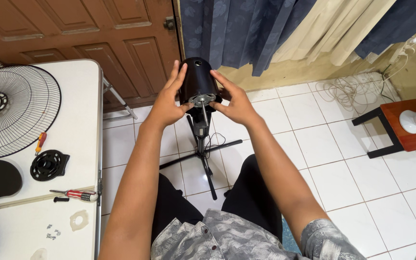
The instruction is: The person assembles a standing fan by attaching the motor housing to the stand, installing the fan blade hub, and securing it with a screwdriver. The person uses a screwdriver to tighten the hub onto the motor shaft.
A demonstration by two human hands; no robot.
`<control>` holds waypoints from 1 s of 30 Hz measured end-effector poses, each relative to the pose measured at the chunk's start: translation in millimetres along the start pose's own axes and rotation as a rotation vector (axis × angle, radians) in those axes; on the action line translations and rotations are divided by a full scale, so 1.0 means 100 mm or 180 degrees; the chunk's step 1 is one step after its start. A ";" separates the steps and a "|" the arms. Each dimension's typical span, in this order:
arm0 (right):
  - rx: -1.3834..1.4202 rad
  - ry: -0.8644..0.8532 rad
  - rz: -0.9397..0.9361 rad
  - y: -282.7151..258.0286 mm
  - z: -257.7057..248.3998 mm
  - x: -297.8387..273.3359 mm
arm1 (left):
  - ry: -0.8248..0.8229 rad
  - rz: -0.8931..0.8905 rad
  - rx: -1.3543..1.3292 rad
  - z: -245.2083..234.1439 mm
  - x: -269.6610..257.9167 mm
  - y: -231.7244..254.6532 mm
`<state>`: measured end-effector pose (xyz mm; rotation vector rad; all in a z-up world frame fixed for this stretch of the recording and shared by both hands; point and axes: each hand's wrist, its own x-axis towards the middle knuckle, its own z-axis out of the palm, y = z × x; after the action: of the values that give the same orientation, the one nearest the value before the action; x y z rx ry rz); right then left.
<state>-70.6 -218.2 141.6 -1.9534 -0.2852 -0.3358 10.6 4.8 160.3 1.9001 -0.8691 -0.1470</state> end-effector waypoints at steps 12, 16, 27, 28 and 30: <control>0.0397 0.0789 0.0323 0.38 0.37 -0.39 | 0.0540 -0.0606 -0.1145 0.22 -0.28 -0.25; 0.0674 0.0941 0.0411 0.38 0.40 -0.51 | 0.0650 -0.0514 -0.1237 0.26 -0.39 -0.32; 0.1196 0.1283 0.0538 0.16 0.37 -0.84 | 0.1109 -0.0227 -0.1123 0.39 -0.81 -0.23; 0.1212 0.1289 0.0505 0.13 0.36 -0.84 | 0.1104 -0.0236 -0.1099 0.39 -0.82 -0.21; 0.1238 0.1302 0.0439 0.09 0.34 -0.84 | 0.1095 -0.0250 -0.1057 0.41 -0.84 -0.15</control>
<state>-142.1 -193.9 90.5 -1.4733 0.0501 -0.5359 -62.1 31.0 105.6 1.5864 -0.5022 -0.0084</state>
